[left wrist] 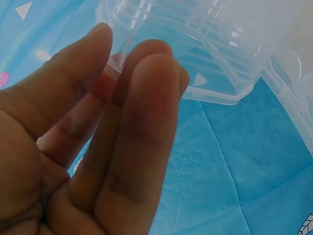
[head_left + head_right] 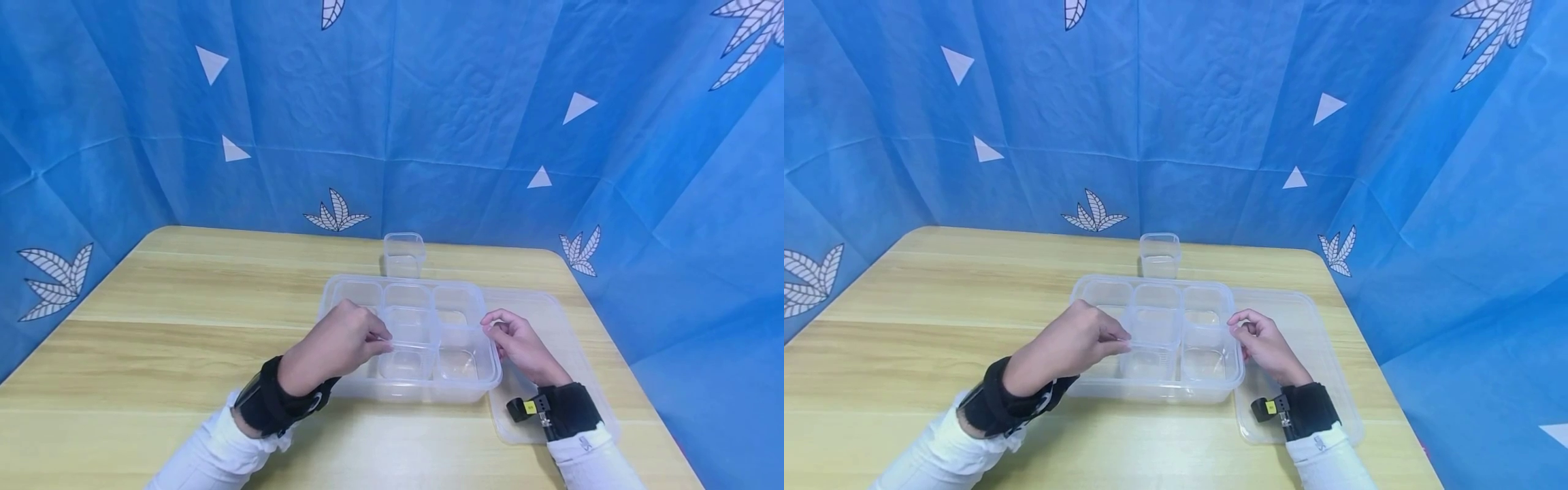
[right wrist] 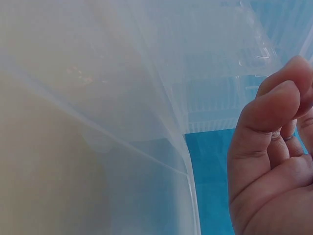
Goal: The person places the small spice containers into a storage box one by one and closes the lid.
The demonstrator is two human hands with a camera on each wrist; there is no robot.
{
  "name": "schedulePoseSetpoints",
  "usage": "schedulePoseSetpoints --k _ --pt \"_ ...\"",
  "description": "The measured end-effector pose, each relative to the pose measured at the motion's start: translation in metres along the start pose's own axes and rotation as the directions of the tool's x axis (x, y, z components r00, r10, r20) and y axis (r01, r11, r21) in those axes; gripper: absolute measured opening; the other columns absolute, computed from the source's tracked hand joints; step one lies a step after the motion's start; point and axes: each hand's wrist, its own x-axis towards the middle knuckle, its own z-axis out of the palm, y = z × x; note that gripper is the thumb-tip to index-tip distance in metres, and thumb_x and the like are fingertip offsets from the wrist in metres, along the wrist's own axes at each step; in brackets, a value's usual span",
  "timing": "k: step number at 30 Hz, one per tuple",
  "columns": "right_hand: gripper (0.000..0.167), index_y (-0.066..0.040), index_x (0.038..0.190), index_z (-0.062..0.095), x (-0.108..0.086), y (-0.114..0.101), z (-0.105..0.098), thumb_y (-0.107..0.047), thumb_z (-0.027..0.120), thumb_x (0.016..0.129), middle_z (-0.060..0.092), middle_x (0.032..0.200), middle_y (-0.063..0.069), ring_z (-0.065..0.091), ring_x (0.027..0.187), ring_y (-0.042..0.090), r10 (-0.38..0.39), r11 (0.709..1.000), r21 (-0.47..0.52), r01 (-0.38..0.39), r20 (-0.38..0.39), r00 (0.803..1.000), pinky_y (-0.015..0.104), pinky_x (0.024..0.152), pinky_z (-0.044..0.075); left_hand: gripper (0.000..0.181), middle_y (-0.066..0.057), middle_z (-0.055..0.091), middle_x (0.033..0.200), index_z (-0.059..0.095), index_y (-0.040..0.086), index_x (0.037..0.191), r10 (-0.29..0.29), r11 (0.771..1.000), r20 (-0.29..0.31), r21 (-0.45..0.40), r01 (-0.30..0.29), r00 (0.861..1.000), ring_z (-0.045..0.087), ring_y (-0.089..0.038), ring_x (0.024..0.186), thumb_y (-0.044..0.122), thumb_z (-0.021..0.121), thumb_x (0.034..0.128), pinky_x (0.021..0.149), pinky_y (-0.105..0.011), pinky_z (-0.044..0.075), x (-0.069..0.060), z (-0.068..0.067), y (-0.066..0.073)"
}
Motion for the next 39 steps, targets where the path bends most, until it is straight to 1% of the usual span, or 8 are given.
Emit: schedulePoseSetpoints --k 7,12,17,23,30,33,37,39 --pt "0.027 0.012 0.114 0.048 -0.0002 -0.0005 0.0 -0.011 0.052 0.1 0.051 0.074 0.001 0.046 0.056 0.011 0.002 1.0 0.0 -0.002 0.003 1.0 0.024 0.05 0.045 0.004 -0.002 0.071 0.075 0.078 0.005 0.079 -0.034 0.999 0.034 -0.001 0.034 0.999 0.064 -0.008 0.067 0.008 0.077 0.0822 0.059 -0.018 0.049 -0.0003 -0.0003 0.0013" --pt "0.026 0.011 0.115 0.047 -0.0005 -0.0005 0.0006 -0.01 0.052 0.1 0.052 0.075 0.003 0.047 0.055 0.01 -0.002 1.0 -0.004 0.002 0.006 1.0 0.024 0.051 0.046 0.005 -0.002 0.071 0.074 0.077 0.005 0.077 -0.029 1.0 0.036 0.009 0.029 0.999 0.062 -0.006 0.065 0.007 0.077 0.0817 0.058 -0.017 0.048 0.0004 0.0003 0.0016" --pt "0.027 0.013 0.116 0.046 0.0005 0.0014 0.002 -0.009 0.051 0.1 0.053 0.078 0.007 0.049 0.055 0.01 -0.003 1.0 0.014 0.003 0.015 1.0 0.024 0.051 0.047 0.006 -0.001 0.07 0.073 0.077 0.007 0.075 -0.03 1.0 0.058 0.012 0.029 0.998 0.055 -0.002 0.061 0.006 0.078 0.0811 0.055 -0.016 0.045 0.0012 0.0021 0.0008" --pt "0.026 0.013 0.115 0.047 0.0004 0.0016 0.0006 -0.008 0.051 0.1 0.053 0.078 0.007 0.05 0.056 0.011 -0.003 1.0 -0.014 0.003 0.002 1.0 0.025 0.051 0.048 0.012 0.002 0.068 0.07 0.076 0.008 0.07 -0.027 0.999 0.075 0.019 0.026 0.997 0.05 -0.002 0.057 0.005 0.077 0.0808 0.054 -0.017 0.044 0.0039 0.0032 -0.0002" --pt "0.025 0.011 0.115 0.048 0.0006 -0.0011 -0.0001 -0.009 0.051 0.1 0.053 0.078 0.007 0.05 0.055 0.011 -0.005 1.0 -0.025 0.005 0.005 1.0 0.025 0.051 0.048 0.013 0.001 0.067 0.068 0.075 0.008 0.068 -0.044 0.999 0.109 0.036 0.04 0.993 0.05 -0.002 0.055 0.005 0.078 0.0808 0.053 -0.017 0.044 0.0044 0.0023 0.0022" --pt "0.026 0.011 0.115 0.047 0.0007 -0.0019 -0.0001 -0.009 0.052 0.1 0.054 0.079 0.006 0.05 0.055 0.011 0.002 1.0 -0.017 -0.001 0.012 1.0 0.025 0.051 0.048 0.013 0.001 0.068 0.068 0.075 0.008 0.068 -0.052 0.997 0.127 0.056 0.045 0.991 0.053 -0.004 0.057 0.005 0.077 0.0807 0.056 -0.019 0.047 0.0046 0.0025 0.0036" --pt "0.026 0.011 0.115 0.047 -0.0003 -0.0023 0.0 -0.01 0.052 0.1 0.053 0.077 0.004 0.049 0.055 0.011 0.008 1.0 -0.004 -0.008 0.011 1.0 0.025 0.05 0.047 0.007 -0.001 0.07 0.073 0.077 0.007 0.074 -0.067 0.995 0.156 0.086 0.054 0.985 0.063 -0.01 0.066 0.006 0.078 0.0804 0.064 -0.022 0.052 0.0054 0.0034 0.0057" --pt "0.026 0.012 0.115 0.047 -0.0009 -0.0025 0.0005 -0.01 0.052 0.1 0.052 0.076 0.003 0.048 0.055 0.01 0.012 1.0 0.001 -0.012 0.01 1.0 0.024 0.05 0.046 0.006 -0.002 0.071 0.073 0.077 0.006 0.075 -0.074 0.994 0.165 0.092 0.059 0.983 0.065 -0.011 0.069 0.006 0.077 0.0803 0.066 -0.023 0.053 0.0057 0.0038 0.0067"
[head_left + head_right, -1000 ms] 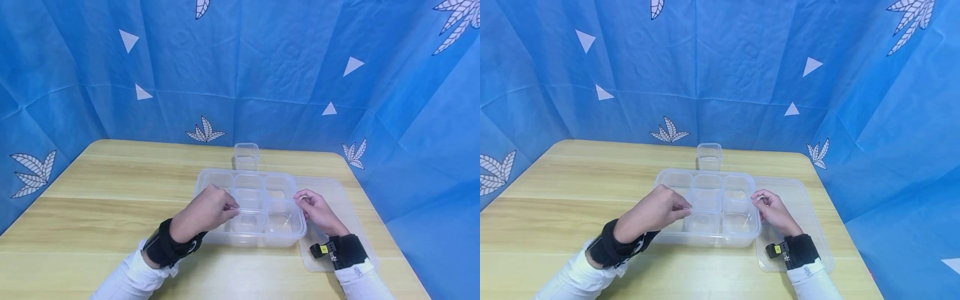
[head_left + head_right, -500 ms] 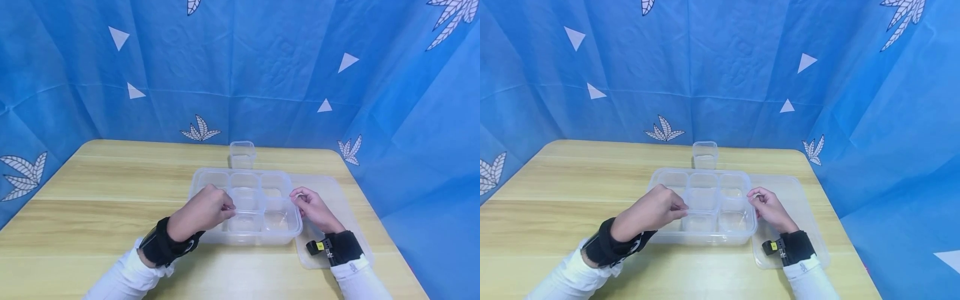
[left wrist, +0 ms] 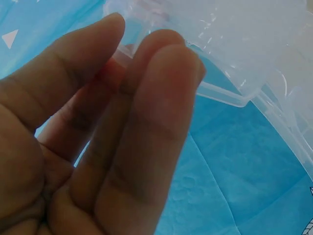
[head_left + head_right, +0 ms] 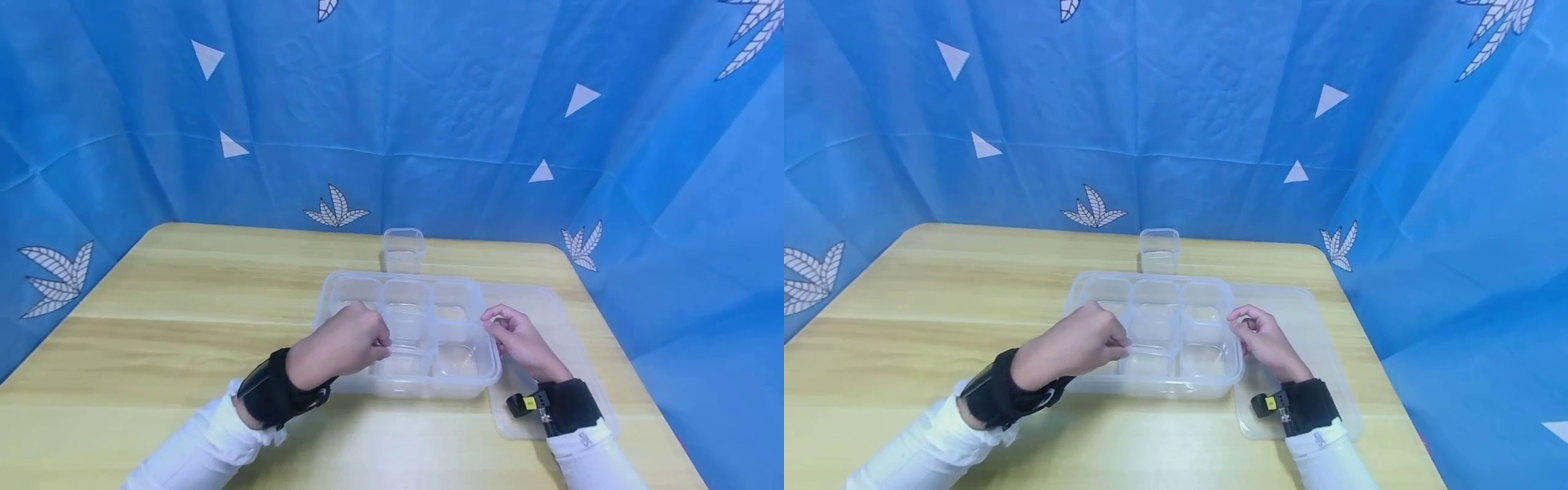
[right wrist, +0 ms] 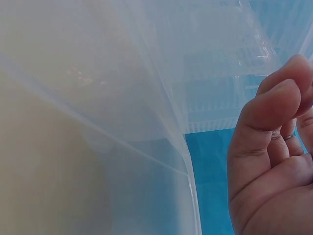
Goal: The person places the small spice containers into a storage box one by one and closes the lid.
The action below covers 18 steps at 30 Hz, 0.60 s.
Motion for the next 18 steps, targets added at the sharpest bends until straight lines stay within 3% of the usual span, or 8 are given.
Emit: schedulePoseSetpoints --k 9,15,18 --pt "0.027 0.011 0.116 0.047 -0.0022 -0.0013 -0.0006 -0.011 0.052 0.1 0.053 0.077 0.004 0.047 0.056 0.011 0.015 1.0 -0.026 -0.016 -0.013 1.0 0.024 0.049 0.045 0.009 0.001 0.068 0.069 0.075 0.007 0.071 -0.016 1.0 0.068 0.024 0.015 0.998 0.061 -0.01 0.064 0.006 0.077 0.0804 0.064 -0.023 0.051 0.0044 0.0026 0.0055" --pt "0.026 0.011 0.116 0.048 -0.0016 -0.0005 -0.0007 -0.01 0.052 0.1 0.052 0.077 0.004 0.046 0.056 0.012 0.011 0.999 -0.033 -0.011 -0.019 1.0 0.024 0.05 0.044 0.024 0.009 0.051 0.054 0.066 0.011 0.059 0.016 0.997 0.116 0.076 -0.025 0.993 0.041 -0.003 0.051 0.006 0.076 0.0809 0.051 -0.018 0.04 0.0079 0.0055 0.0086" --pt "0.026 0.011 0.115 0.048 -0.001 0.0002 -0.0003 -0.01 0.052 0.1 0.052 0.076 0.003 0.046 0.056 0.012 0.008 1.0 -0.029 -0.009 -0.018 1.0 0.024 0.05 0.044 0.026 0.01 0.046 0.051 0.064 0.012 0.058 0.037 0.994 0.116 0.103 -0.049 0.993 0.037 -0.002 0.049 0.007 0.077 0.0806 0.049 -0.017 0.038 0.0083 0.007 0.0088"
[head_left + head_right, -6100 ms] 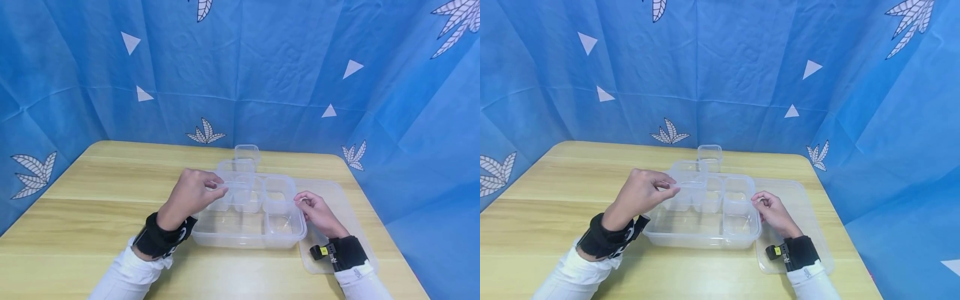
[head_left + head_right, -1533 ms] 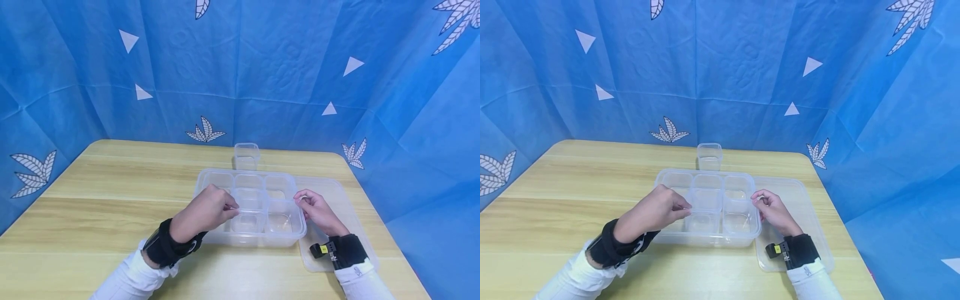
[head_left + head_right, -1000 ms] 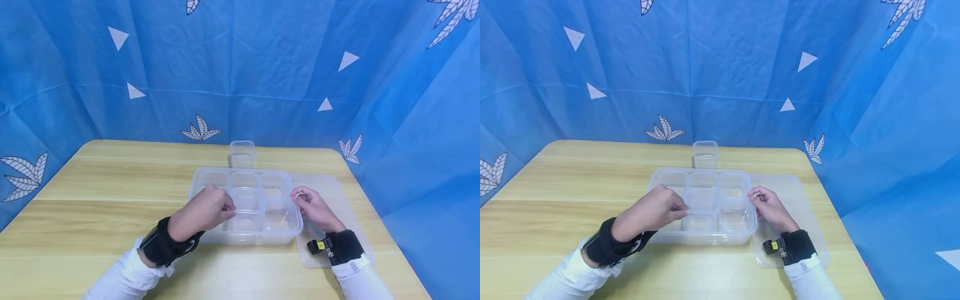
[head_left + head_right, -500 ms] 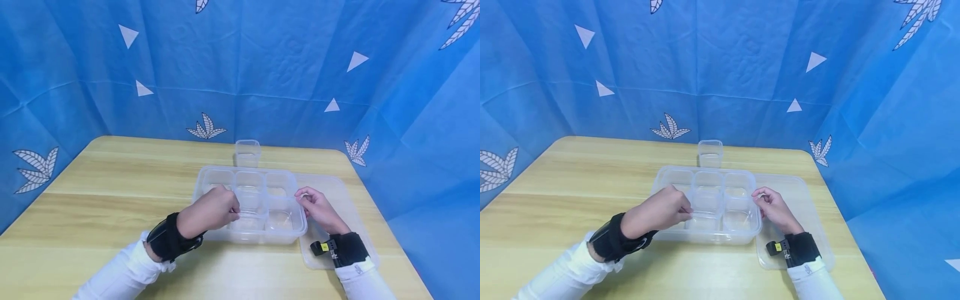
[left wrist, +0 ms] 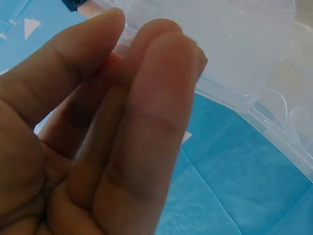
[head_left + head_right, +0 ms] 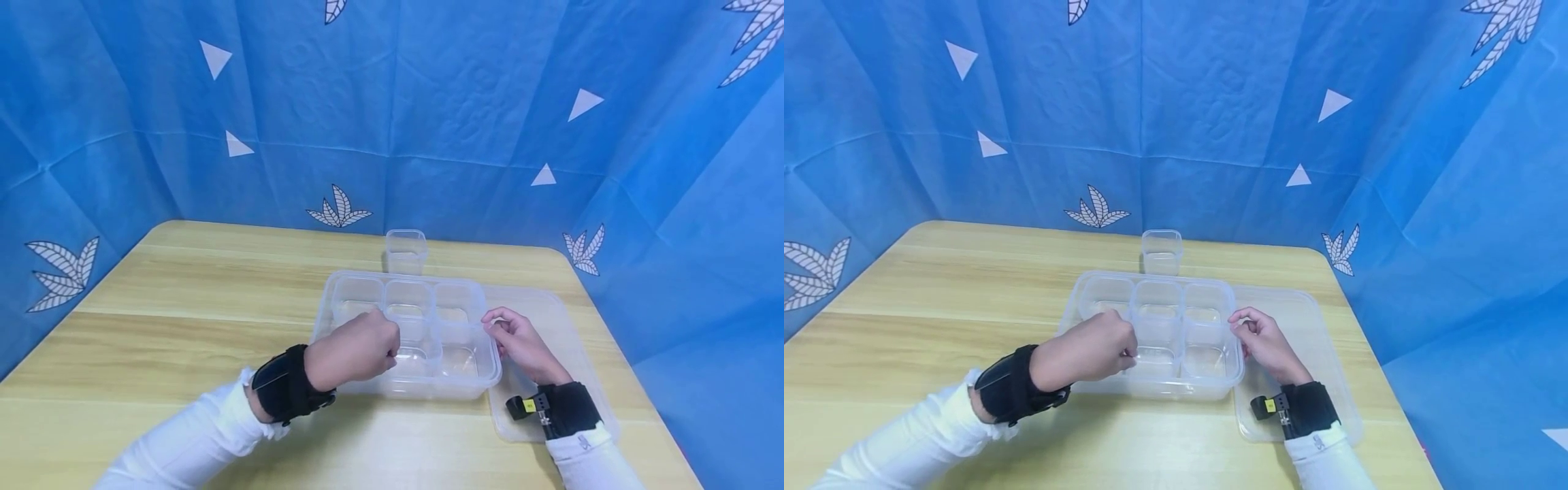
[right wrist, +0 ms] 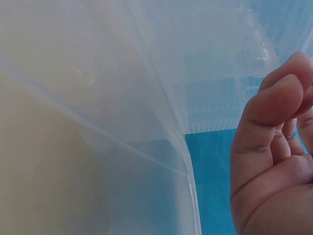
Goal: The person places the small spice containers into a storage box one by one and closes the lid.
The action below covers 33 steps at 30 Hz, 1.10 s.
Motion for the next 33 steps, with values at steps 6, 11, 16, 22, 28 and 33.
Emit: schedulePoseSetpoints --k 6,11,16,22,28,33 --pt "0.026 0.01 0.115 0.048 -0.0004 0.0024 0.0013 -0.011 0.052 0.1 0.052 0.075 0.001 0.046 0.056 0.012 0.002 1.0 0.018 -0.002 0.006 1.0 0.024 0.05 0.044 0.028 0.009 0.04 0.049 0.062 0.012 0.058 -0.006 0.999 0.064 0.048 0.003 0.998 0.034 -0.004 0.048 0.006 0.075 0.0814 0.048 -0.018 0.036 0.0009 0.0008 0.0018" --pt "0.026 0.01 0.115 0.048 -0.0004 0.0037 0.0025 -0.01 0.052 0.1 0.051 0.075 0.002 0.047 0.055 0.011 0.003 1.0 0.021 -0.003 0.004 1.0 0.025 0.05 0.045 0.031 0.011 0.028 0.049 0.058 0.013 0.056 0.023 0.996 0.111 0.079 -0.032 0.994 0.027 -0.005 0.048 0.005 0.073 0.082 0.047 -0.017 0.028 0.0008 0.0018 0.0023" --pt "0.026 0.011 0.115 0.048 0.0 0.0044 0.0029 -0.01 0.052 0.1 0.05 0.075 0.002 0.046 0.055 0.011 0.001 1.0 0.023 -0.001 0.003 1.0 0.024 0.05 0.044 0.032 0.011 0.027 0.049 0.058 0.013 0.057 0.021 0.997 0.13 0.077 -0.031 0.991 0.026 -0.005 0.047 0.005 0.072 0.0837 0.046 -0.017 0.027 -0.0001 0.0016 0.002" --pt "0.023 0.008 0.113 0.049 0.001 0.0059 0.0012 -0.01 0.052 0.1 0.05 0.074 0.001 0.045 0.056 0.01 -0.008 1.0 0.022 0.008 0.004 1.0 0.023 0.05 0.043 0.031 0.011 0.032 0.048 0.059 0.012 0.058 -0.035 0.998 0.182 0.065 0.023 0.983 0.03 -0.004 0.045 0.007 0.07 0.0862 0.045 -0.017 0.03 0.001 0.0003 0.0039" --pt "0.023 0.008 0.113 0.049 0.0012 0.0048 -0.0004 -0.011 0.052 0.1 0.051 0.074 0.0 0.046 0.056 0.01 -0.012 0.999 0.031 0.012 0.013 1.0 0.023 0.051 0.045 0.032 0.01 0.032 0.048 0.058 0.013 0.058 -0.053 0.997 0.202 0.062 0.041 0.978 0.03 -0.005 0.046 0.007 0.07 0.0873 0.046 -0.018 0.031 0.0017 -0.0005 0.0046" --pt "0.027 0.011 0.115 0.046 0.001 0.0022 -0.0003 -0.011 0.052 0.1 0.052 0.075 0.001 0.048 0.056 0.009 -0.014 0.999 0.037 0.013 0.021 1.0 0.024 0.051 0.046 0.03 0.009 0.034 0.049 0.059 0.012 0.06 -0.054 0.998 0.204 0.046 0.045 0.977 0.031 -0.005 0.046 0.007 0.068 0.0884 0.047 -0.018 0.031 0.0017 -0.0012 0.0044"
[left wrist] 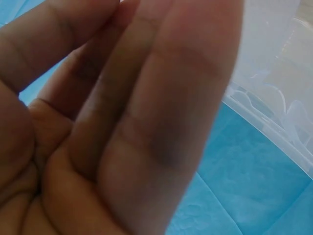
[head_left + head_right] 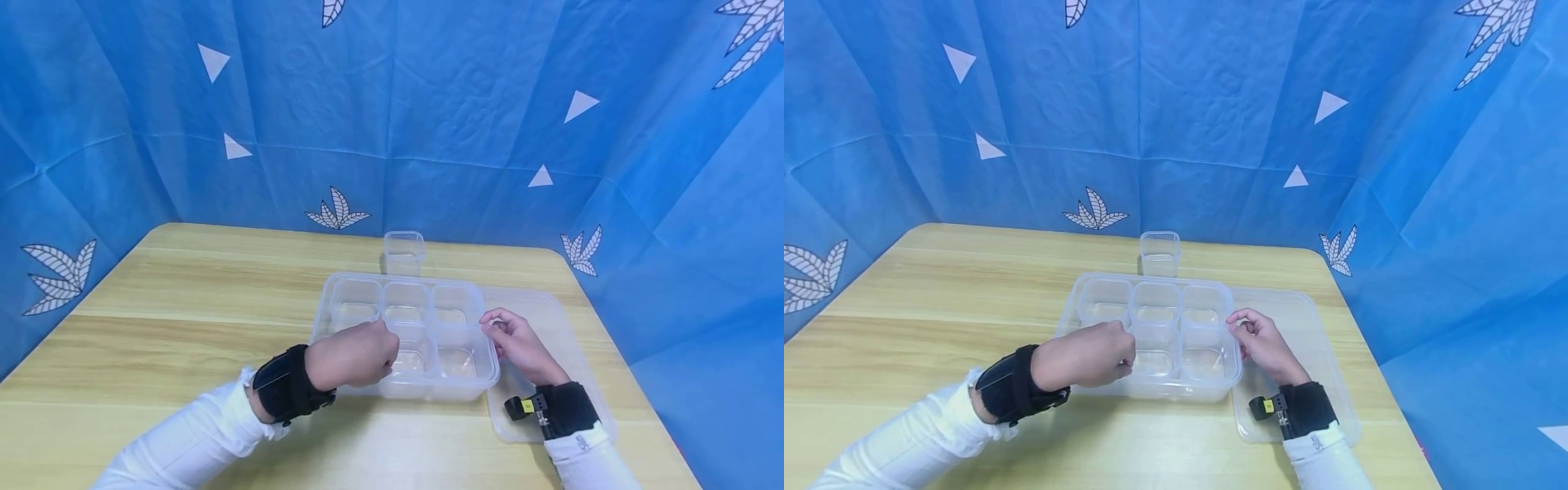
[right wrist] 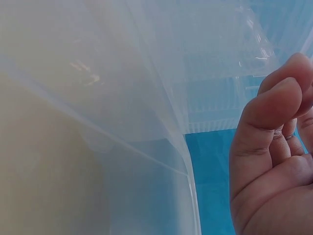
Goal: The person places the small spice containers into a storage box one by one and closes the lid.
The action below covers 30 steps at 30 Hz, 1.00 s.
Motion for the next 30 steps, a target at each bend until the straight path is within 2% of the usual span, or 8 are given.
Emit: schedulePoseSetpoints --k 12,16,18,23,28,30 --pt "0.026 0.011 0.115 0.048 0.0 -0.002 -0.001 -0.01 0.052 0.1 0.052 0.075 0.002 0.049 0.055 0.011 -0.006 1.0 -0.013 0.006 -0.014 1.0 0.024 0.05 0.046 0.035 0.009 0.031 0.049 0.056 0.013 0.057 0.022 0.999 -0.016 -0.027 -0.022 1.0 0.031 -0.006 0.047 0.009 0.069 0.0891 0.049 -0.019 0.033 0.001 -0.008 -0.003" --pt "0.027 0.011 0.115 0.048 0.0 -0.002 -0.001 -0.011 0.052 0.1 0.052 0.075 0.002 0.048 0.055 0.011 -0.003 1.0 -0.012 0.003 -0.009 1.0 0.025 0.05 0.046 0.031 0.008 0.04 0.051 0.061 0.012 0.059 0.044 0.998 -0.047 -0.043 -0.046 0.998 0.035 -0.006 0.048 0.01 0.069 0.0888 0.052 -0.019 0.038 0.003 -0.015 -0.009" --pt "0.027 0.011 0.115 0.048 0.001 -0.002 -0.001 -0.011 0.053 0.1 0.051 0.074 0.001 0.047 0.056 0.011 -0.004 1.0 -0.009 0.004 -0.008 1.0 0.025 0.05 0.046 0.026 0.008 0.05 0.055 0.067 0.011 0.063 0.053 0.997 -0.073 -0.061 -0.057 0.996 0.042 -0.005 0.05 0.012 0.071 0.0885 0.054 -0.02 0.042 0.005 -0.021 -0.013" --pt "0.027 0.011 0.115 0.048 0.001 -0.002 0.0 -0.011 0.053 0.1 0.051 0.073 0.0 0.046 0.056 0.011 -0.003 1.0 -0.006 0.003 -0.009 1.0 0.025 0.05 0.045 0.012 0.007 0.064 0.07 0.076 0.011 0.078 0.038 0.991 -0.12 -0.123 -0.052 0.992 0.053 -0.005 0.06 0.017 0.072 0.0882 0.061 -0.022 0.048 0.015 -0.036 -0.025" --pt "0.025 0.01 0.114 0.049 0.001 -0.002 0.0 -0.011 0.053 0.1 0.05 0.073 0.001 0.046 0.056 0.011 0.002 1.0 -0.022 -0.002 -0.015 1.0 0.025 0.05 0.045 0.012 0.006 0.064 0.071 0.076 0.009 0.084 -0.009 0.98 -0.162 -0.195 -0.023 0.987 0.056 -0.008 0.062 0.018 0.071 0.0894 0.062 -0.023 0.048 0.033 -0.047 -0.04" --pt "0.025 0.01 0.114 0.049 0.001 -0.001 0.0 -0.01 0.053 0.099 0.05 0.073 0.001 0.047 0.056 0.011 0.003 1.0 -0.021 -0.003 -0.016 1.0 0.025 0.05 0.046 0.012 0.004 0.065 0.074 0.076 0.008 0.086 -0.051 0.976 -0.17 -0.216 0.013 0.984 0.058 -0.01 0.065 0.018 0.071 0.0898 0.063 -0.024 0.049 0.042 -0.049 -0.048"
